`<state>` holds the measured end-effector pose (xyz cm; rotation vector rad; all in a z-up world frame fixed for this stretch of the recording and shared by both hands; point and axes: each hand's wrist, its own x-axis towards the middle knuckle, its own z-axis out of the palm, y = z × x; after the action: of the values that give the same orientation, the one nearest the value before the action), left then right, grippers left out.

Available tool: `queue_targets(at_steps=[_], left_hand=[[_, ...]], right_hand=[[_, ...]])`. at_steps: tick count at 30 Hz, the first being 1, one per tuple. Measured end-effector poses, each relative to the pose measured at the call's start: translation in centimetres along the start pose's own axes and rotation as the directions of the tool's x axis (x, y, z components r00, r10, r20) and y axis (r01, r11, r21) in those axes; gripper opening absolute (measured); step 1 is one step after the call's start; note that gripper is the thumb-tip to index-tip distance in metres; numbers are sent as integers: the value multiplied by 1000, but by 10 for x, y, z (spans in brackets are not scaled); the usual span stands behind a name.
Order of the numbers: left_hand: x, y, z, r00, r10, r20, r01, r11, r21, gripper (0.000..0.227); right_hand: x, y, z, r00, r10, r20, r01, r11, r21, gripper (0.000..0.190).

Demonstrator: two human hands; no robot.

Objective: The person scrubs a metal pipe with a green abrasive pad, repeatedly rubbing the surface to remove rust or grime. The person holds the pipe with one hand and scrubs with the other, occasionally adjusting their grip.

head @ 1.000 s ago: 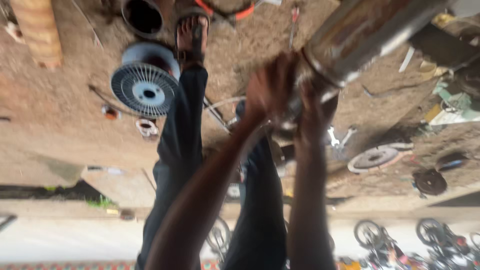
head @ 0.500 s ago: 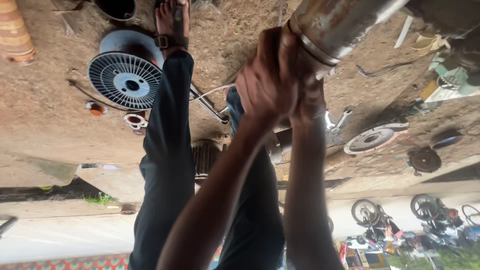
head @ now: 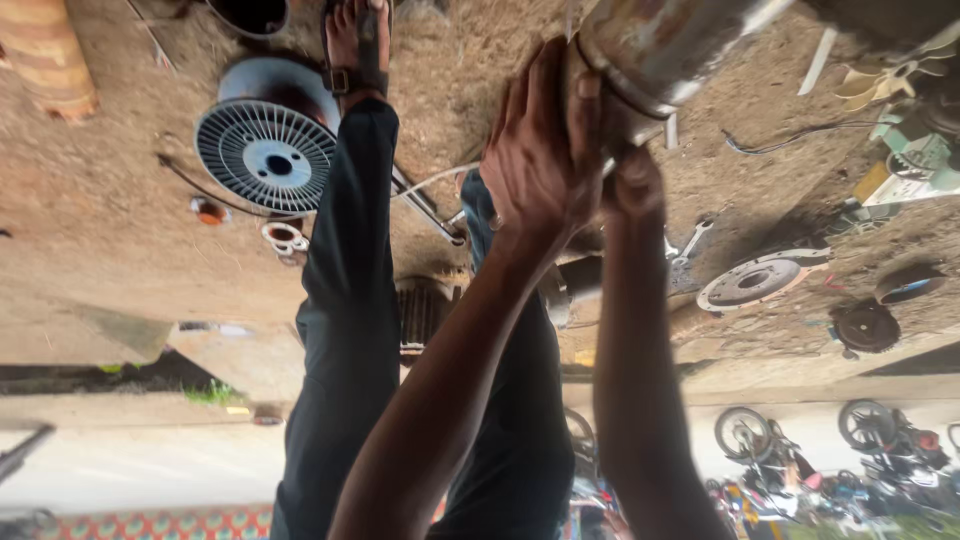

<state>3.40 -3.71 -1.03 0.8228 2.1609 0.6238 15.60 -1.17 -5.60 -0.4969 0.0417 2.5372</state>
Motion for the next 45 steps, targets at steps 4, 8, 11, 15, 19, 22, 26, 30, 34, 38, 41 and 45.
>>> queue_targets(at_steps=[4, 8, 11, 15, 19, 22, 26, 30, 34, 38, 41, 45], left_hand=[[33, -24, -12, 934, 344, 97, -354, 930, 104, 41], [64, -31, -13, 903, 407, 137, -416, 908, 47, 34], [49, -30, -12, 975, 199, 98, -186, 974, -129, 42], [10, -13, -7, 994, 104, -34, -104, 995, 14, 54], [16, -24, 3, 993, 55, 108, -74, 982, 174, 58], [26, -51, 3, 925, 12, 381, -16, 1000, 7, 49], [91, -73, 22, 714, 696, 70, -692, 717, -83, 39], [63, -62, 19, 914, 263, 308, -232, 964, -133, 38], [5, -20, 10, 998, 57, 25, -55, 996, -73, 63], [13, 3, 3, 999, 49, 14, -48, 996, -77, 66], [39, -6, 0, 935, -154, 320, 234, 945, -230, 66], [69, -49, 13, 823, 563, 80, -558, 826, -78, 57]], right_hand=[[15, 25, 47, 781, -436, -447, 197, 852, -486, 95], [7, 39, 60, 560, -646, -519, 66, 659, -749, 96], [-4, 35, 32, 640, -582, -501, 63, 690, -721, 99], [-18, 13, -15, 964, -171, -203, 105, 948, -299, 91], [-5, 6, -26, 962, -135, -236, 93, 979, -180, 85], [-11, 33, 16, 757, -399, -517, 170, 885, -434, 88], [14, 38, 35, 506, -616, -603, 73, 727, -682, 79], [-9, 39, 19, 577, -646, -500, 102, 664, -741, 80], [-21, 10, -18, 938, -182, -296, 145, 979, -143, 82], [5, -4, -13, 957, -199, -210, 174, 976, -132, 83], [12, 11, 26, 868, -369, -333, 235, 895, -378, 87], [18, 32, 57, 603, -642, -475, 84, 642, -762, 95]])
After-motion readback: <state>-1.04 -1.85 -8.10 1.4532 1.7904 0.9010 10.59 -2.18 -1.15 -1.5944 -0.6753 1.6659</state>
